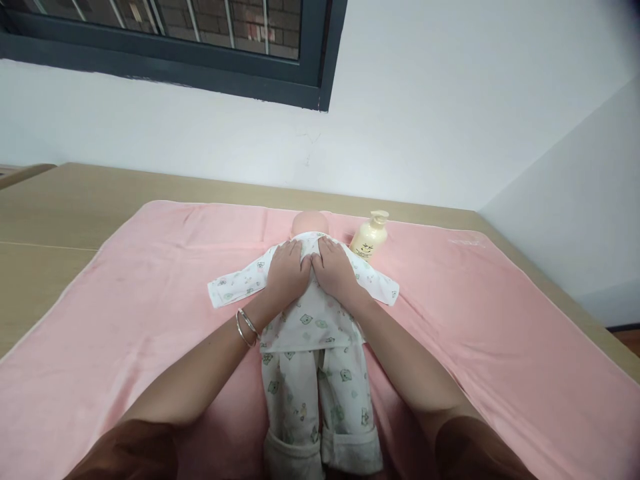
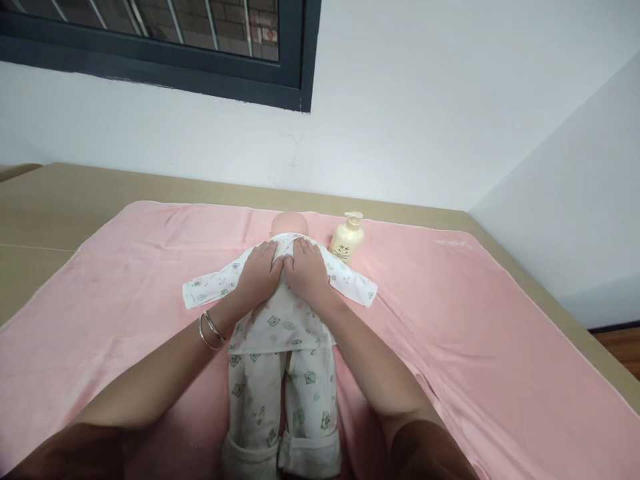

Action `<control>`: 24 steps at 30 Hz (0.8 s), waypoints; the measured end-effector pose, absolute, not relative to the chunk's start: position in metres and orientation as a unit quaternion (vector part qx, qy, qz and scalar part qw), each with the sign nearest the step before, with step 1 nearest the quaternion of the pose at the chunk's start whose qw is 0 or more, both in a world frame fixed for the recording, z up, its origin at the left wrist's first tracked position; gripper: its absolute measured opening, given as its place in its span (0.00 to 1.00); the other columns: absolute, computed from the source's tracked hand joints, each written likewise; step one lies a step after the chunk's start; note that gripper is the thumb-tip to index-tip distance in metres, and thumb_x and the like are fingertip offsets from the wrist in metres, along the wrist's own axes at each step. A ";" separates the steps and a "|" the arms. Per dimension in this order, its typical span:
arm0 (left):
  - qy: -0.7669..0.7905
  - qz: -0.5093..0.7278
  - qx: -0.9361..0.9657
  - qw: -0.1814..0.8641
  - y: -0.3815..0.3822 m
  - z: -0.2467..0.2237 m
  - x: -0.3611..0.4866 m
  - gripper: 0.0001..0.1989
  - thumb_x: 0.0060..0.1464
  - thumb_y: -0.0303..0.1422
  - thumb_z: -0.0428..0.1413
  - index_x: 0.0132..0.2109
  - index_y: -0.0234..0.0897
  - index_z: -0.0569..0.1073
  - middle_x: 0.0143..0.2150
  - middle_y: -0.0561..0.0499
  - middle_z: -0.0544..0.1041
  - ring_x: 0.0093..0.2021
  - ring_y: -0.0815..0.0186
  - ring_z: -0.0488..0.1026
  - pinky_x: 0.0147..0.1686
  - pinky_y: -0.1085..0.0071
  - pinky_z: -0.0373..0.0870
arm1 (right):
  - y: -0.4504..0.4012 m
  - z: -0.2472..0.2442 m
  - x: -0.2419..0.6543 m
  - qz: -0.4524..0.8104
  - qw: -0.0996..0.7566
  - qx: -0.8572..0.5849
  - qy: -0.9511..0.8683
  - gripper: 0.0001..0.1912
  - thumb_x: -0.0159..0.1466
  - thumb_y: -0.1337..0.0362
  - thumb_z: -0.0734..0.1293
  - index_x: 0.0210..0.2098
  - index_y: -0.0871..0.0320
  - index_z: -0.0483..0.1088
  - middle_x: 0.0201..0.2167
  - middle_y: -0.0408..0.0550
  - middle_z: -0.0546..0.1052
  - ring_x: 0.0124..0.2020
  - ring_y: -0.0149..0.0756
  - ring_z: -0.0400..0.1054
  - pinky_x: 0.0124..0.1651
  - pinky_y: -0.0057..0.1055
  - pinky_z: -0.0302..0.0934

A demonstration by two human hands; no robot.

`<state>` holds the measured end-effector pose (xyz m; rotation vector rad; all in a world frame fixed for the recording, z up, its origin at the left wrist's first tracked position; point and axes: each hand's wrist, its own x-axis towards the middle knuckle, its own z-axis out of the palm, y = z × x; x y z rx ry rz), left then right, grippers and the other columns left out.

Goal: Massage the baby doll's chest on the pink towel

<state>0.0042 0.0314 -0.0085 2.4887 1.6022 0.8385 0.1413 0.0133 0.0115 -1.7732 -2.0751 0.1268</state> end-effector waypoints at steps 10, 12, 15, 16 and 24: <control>0.539 0.258 0.802 -0.007 0.004 0.001 0.013 0.21 0.67 0.33 0.40 0.59 0.26 0.66 0.59 0.32 0.72 0.63 0.49 0.66 0.64 0.50 0.61 | 0.017 0.019 0.152 0.041 0.158 -0.604 -0.780 0.25 0.72 0.62 0.52 0.60 0.73 0.64 0.64 0.66 0.66 0.66 0.50 0.58 0.69 0.45 0.50; 0.534 0.251 0.807 -0.008 0.001 0.003 0.012 0.20 0.66 0.33 0.41 0.58 0.25 0.66 0.59 0.32 0.72 0.63 0.48 0.66 0.64 0.50 0.61 | 0.014 0.024 0.152 0.042 0.142 -0.601 -0.785 0.25 0.73 0.62 0.51 0.60 0.73 0.63 0.63 0.67 0.66 0.65 0.50 0.59 0.68 0.45 0.51; 0.513 0.243 0.823 0.017 0.007 0.008 0.006 0.16 0.64 0.31 0.43 0.53 0.29 0.69 0.55 0.34 0.74 0.60 0.50 0.69 0.62 0.52 0.64 | 0.002 0.027 0.143 0.020 0.113 -0.619 -0.777 0.27 0.73 0.65 0.50 0.64 0.77 0.58 0.64 0.69 0.65 0.66 0.54 0.57 0.68 0.49 0.52; 0.505 0.238 0.829 0.031 0.012 0.010 0.003 0.15 0.64 0.31 0.44 0.50 0.30 0.70 0.53 0.35 0.75 0.57 0.52 0.70 0.60 0.53 0.66 | -0.003 0.027 0.138 0.006 0.106 -0.628 -0.771 0.27 0.72 0.66 0.50 0.65 0.78 0.56 0.64 0.70 0.64 0.67 0.55 0.57 0.68 0.51 0.52; 0.515 0.222 0.824 0.084 0.038 0.011 -0.007 0.14 0.63 0.30 0.42 0.44 0.32 0.71 0.45 0.38 0.77 0.47 0.55 0.74 0.51 0.56 0.71 | -0.029 0.018 0.118 -0.077 0.094 -0.621 -0.775 0.28 0.69 0.69 0.55 0.65 0.81 0.57 0.64 0.73 0.64 0.67 0.58 0.56 0.68 0.49 0.52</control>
